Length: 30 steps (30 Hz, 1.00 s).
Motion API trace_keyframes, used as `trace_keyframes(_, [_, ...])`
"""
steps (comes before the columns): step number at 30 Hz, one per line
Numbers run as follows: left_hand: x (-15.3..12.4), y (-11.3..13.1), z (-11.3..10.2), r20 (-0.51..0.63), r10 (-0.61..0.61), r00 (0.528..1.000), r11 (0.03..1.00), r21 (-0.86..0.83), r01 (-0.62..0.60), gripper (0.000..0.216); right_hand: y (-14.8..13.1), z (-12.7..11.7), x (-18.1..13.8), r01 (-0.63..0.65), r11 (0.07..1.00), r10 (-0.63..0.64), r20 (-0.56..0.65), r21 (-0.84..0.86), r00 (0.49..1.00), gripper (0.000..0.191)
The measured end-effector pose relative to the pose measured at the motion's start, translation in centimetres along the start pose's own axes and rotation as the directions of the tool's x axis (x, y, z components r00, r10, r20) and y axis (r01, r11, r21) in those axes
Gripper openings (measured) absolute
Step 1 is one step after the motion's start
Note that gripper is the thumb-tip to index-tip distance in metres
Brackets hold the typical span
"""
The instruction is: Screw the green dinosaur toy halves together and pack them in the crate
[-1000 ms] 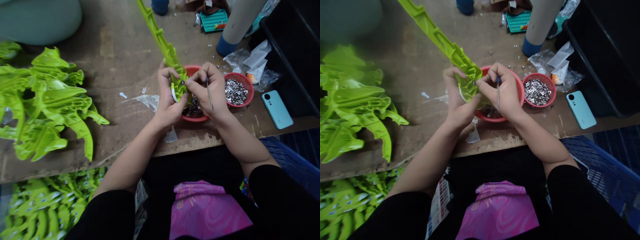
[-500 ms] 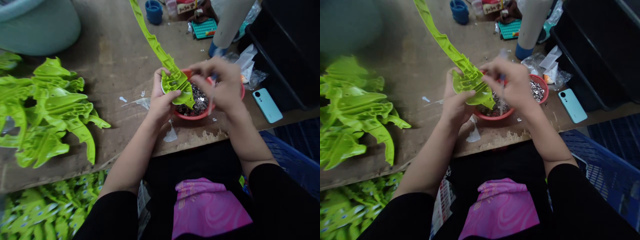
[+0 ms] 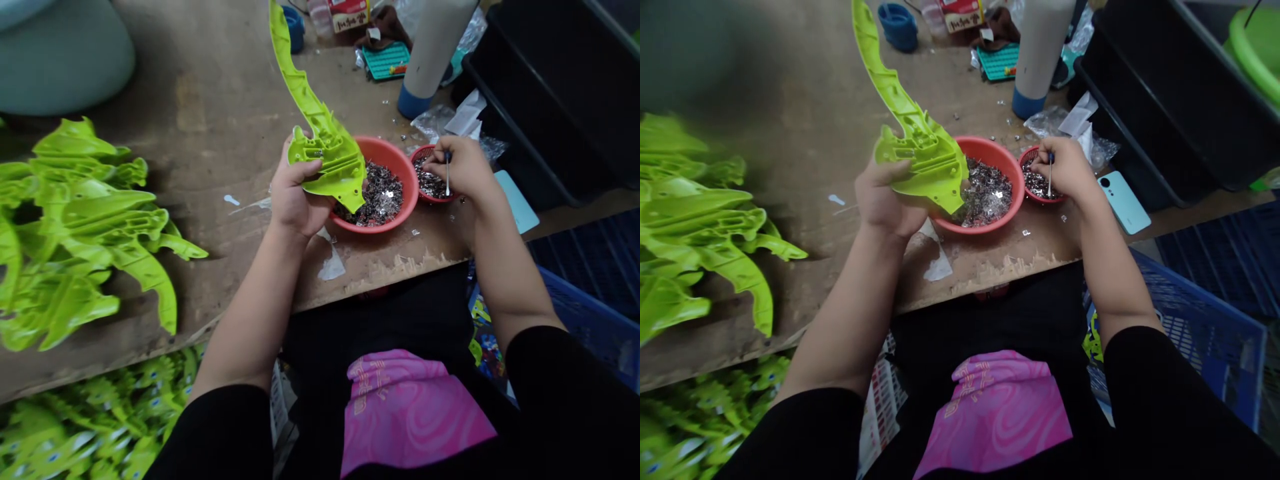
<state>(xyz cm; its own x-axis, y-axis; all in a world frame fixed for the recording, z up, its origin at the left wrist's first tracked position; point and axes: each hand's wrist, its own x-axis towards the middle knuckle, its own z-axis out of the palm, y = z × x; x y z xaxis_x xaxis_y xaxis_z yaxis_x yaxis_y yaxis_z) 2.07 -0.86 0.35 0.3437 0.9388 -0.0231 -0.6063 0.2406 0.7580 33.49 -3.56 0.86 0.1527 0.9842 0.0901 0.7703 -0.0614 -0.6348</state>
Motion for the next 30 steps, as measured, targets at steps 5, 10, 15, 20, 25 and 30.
trace_keyframes(5, [-0.1,-0.3,-0.1,0.077,0.003,0.997,1.0,-0.003,-0.003,0.033,1.4,0.1,0.4,0.007,0.957,0.015,-0.073,0.288,0.997,0.041])
trace_keyframes(10, [-0.2,-0.5,0.0,0.066,0.003,0.998,1.0,-0.003,-0.003,0.028,2.4,0.3,0.7,0.035,0.908,0.015,-0.115,0.418,0.993,0.049])
trace_keyframes(15, [-0.4,-0.2,0.3,0.069,-0.03,0.997,0.999,-0.019,0.031,0.03,2.2,-0.2,0.3,0.039,0.932,-0.021,-0.056,0.36,0.998,0.043])
trace_keyframes(20, [-0.5,-0.3,0.4,0.073,-0.018,0.997,1.0,-0.003,0.018,0.031,1.5,0.0,0.1,0.034,0.946,-0.042,0.016,0.324,0.999,0.039])
trace_keyframes(25, [-0.5,-0.4,0.5,0.093,-0.027,0.995,1.0,0.008,0.027,0.035,-1.4,1.5,-0.8,0.117,0.821,-0.079,-0.092,0.559,0.993,0.051])
trace_keyframes(30, [-0.9,-0.6,0.9,0.111,-0.026,0.993,0.999,0.025,0.023,0.04,-9.1,4.5,-3.1,0.316,0.692,-0.217,-0.231,0.649,0.949,0.063])
